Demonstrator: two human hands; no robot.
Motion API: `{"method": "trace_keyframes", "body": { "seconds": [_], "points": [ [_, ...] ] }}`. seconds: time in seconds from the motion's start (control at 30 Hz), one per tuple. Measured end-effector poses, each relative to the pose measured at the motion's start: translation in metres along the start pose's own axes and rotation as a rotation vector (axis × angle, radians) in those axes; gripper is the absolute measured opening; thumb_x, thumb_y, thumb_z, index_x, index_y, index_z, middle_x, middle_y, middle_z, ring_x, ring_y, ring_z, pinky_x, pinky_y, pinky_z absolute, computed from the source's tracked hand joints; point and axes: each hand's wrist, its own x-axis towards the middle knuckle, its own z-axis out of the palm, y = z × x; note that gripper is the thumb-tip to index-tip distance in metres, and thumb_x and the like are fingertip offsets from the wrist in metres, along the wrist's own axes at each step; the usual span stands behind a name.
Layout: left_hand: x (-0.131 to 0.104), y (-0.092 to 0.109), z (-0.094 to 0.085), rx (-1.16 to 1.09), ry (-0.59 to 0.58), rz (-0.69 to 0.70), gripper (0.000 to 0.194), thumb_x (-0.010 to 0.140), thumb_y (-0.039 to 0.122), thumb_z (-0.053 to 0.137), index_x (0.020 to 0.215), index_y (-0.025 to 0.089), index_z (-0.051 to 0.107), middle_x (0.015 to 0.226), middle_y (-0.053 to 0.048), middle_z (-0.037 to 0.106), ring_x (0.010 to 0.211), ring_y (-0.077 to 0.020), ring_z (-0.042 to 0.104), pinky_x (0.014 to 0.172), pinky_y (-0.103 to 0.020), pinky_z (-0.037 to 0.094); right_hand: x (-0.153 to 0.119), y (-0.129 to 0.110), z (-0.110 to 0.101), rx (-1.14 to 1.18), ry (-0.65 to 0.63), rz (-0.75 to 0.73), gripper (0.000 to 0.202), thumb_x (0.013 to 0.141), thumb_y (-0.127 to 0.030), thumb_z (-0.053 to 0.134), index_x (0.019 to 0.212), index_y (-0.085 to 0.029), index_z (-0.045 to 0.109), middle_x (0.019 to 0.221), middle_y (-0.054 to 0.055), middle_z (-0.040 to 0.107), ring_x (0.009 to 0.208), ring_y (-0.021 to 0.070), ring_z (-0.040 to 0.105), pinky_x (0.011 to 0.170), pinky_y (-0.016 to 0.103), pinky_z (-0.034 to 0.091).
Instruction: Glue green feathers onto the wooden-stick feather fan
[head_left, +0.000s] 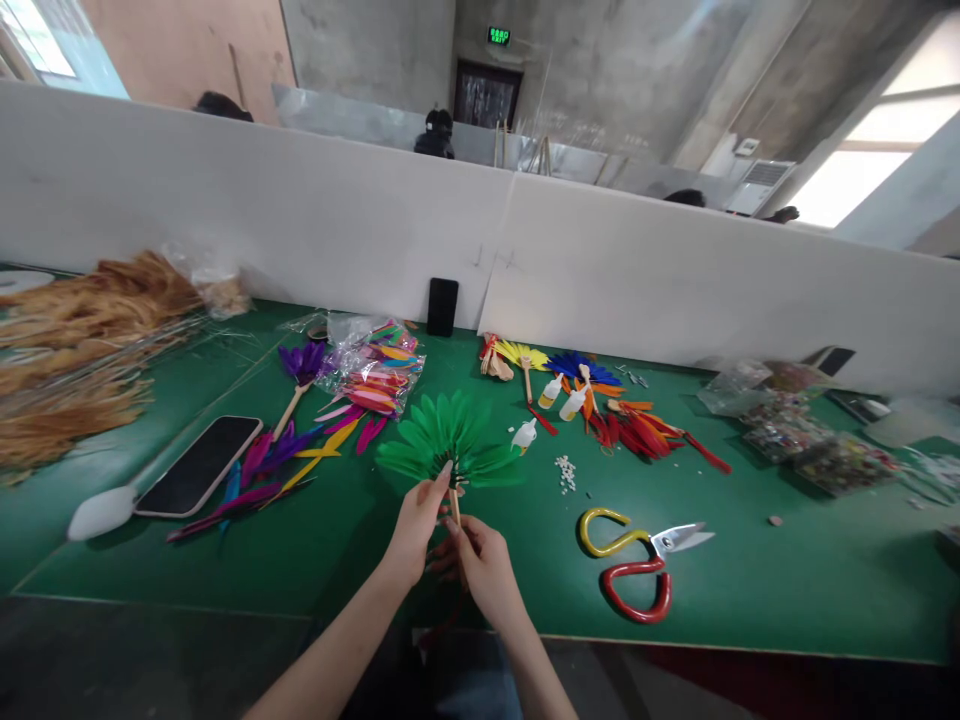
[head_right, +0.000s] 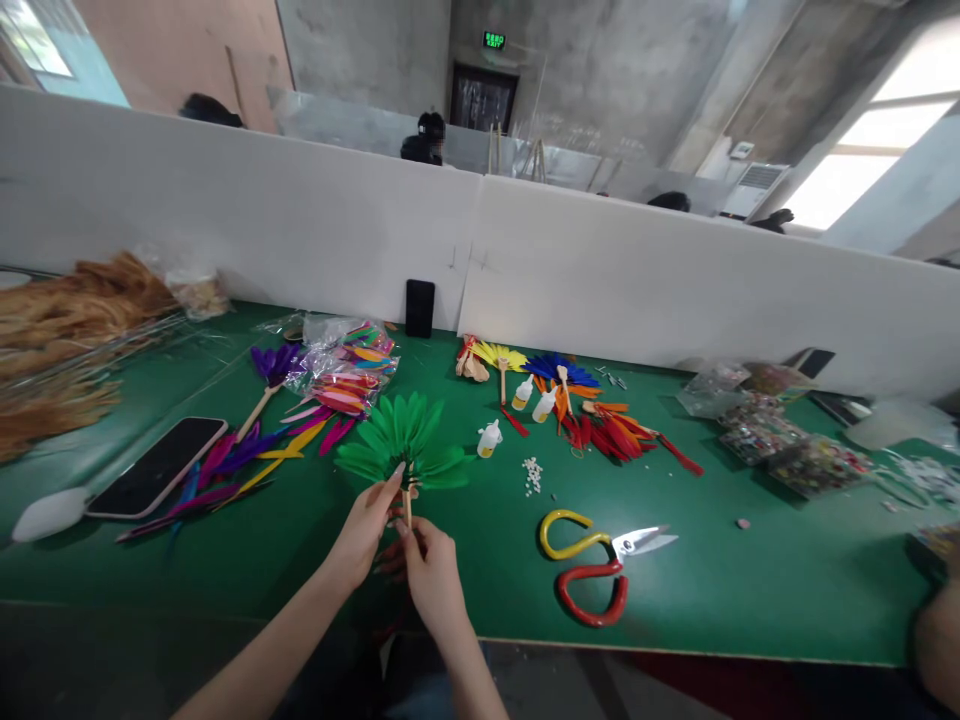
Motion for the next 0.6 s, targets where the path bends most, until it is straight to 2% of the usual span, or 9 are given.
{"method": "trace_keyframes", "body": {
  "seconds": [0.1, 0.3, 0.4, 0.5, 0.6],
  "points": [
    [0.0, 0.001, 0.002, -0.024, 0.013, -0.013, 0.048, 0.066, 0.058, 0.064, 0.075, 0.011, 0.066, 0.083, -0.011, 0.068, 0.075, -0.0183, 0.059, 0.058, -0.023, 0.042, 0.001, 0.001, 0.0, -0.012, -0.002, 0.008, 0.053, 0.076, -0.062, 0.051, 0.095, -0.014, 0.062, 0.061, 0.003, 0.064, 0.049, 0.017, 0.061, 0.044, 0.026, 0.049],
    [0.001, 0.0, 0.003, -0.049, 0.038, -0.024, 0.048, 0.065, 0.059, 0.064, 0.072, 0.011, 0.065, 0.071, -0.006, 0.065, 0.057, -0.0123, 0.055, 0.048, -0.021, 0.038, 0.003, -0.003, 0.003, 0.003, -0.001, 0.024, 0.057, 0.073, -0.066, 0.051, 0.091, -0.013, 0.062, 0.056, 0.001, 0.06, 0.046, 0.0153, 0.058, 0.044, 0.025, 0.048],
    [0.002, -0.003, 0.003, -0.08, 0.049, -0.025, 0.046, 0.064, 0.056, 0.067, 0.072, 0.011, 0.064, 0.072, -0.006, 0.066, 0.062, -0.0143, 0.059, 0.052, -0.021, 0.042, 0.003, -0.005, 0.001, -0.039, -0.039, -0.026, 0.052, 0.074, -0.063, 0.054, 0.084, -0.012, 0.064, 0.057, 0.001, 0.059, 0.05, 0.015, 0.059, 0.049, 0.026, 0.049],
    [0.002, -0.003, 0.002, -0.127, 0.05, -0.02, 0.044, 0.064, 0.054, 0.068, 0.07, 0.011, 0.063, 0.066, -0.006, 0.065, 0.065, -0.0163, 0.062, 0.059, -0.024, 0.046, 0.003, -0.009, -0.013, -0.022, -0.115, -0.013, 0.05, 0.074, -0.06, 0.056, 0.088, -0.013, 0.065, 0.066, 0.003, 0.064, 0.059, 0.0168, 0.062, 0.054, 0.026, 0.05],
    [0.001, 0.001, -0.002, -0.167, 0.032, -0.007, 0.042, 0.064, 0.052, 0.07, 0.071, 0.011, 0.061, 0.06, -0.002, 0.062, 0.059, -0.0152, 0.061, 0.059, -0.026, 0.048, 0.005, -0.014, -0.036, 0.127, -0.028, 0.08, 0.057, 0.07, -0.064, 0.059, 0.095, -0.013, 0.063, 0.072, 0.006, 0.067, 0.061, 0.0179, 0.065, 0.054, 0.027, 0.051]
  ]
}}
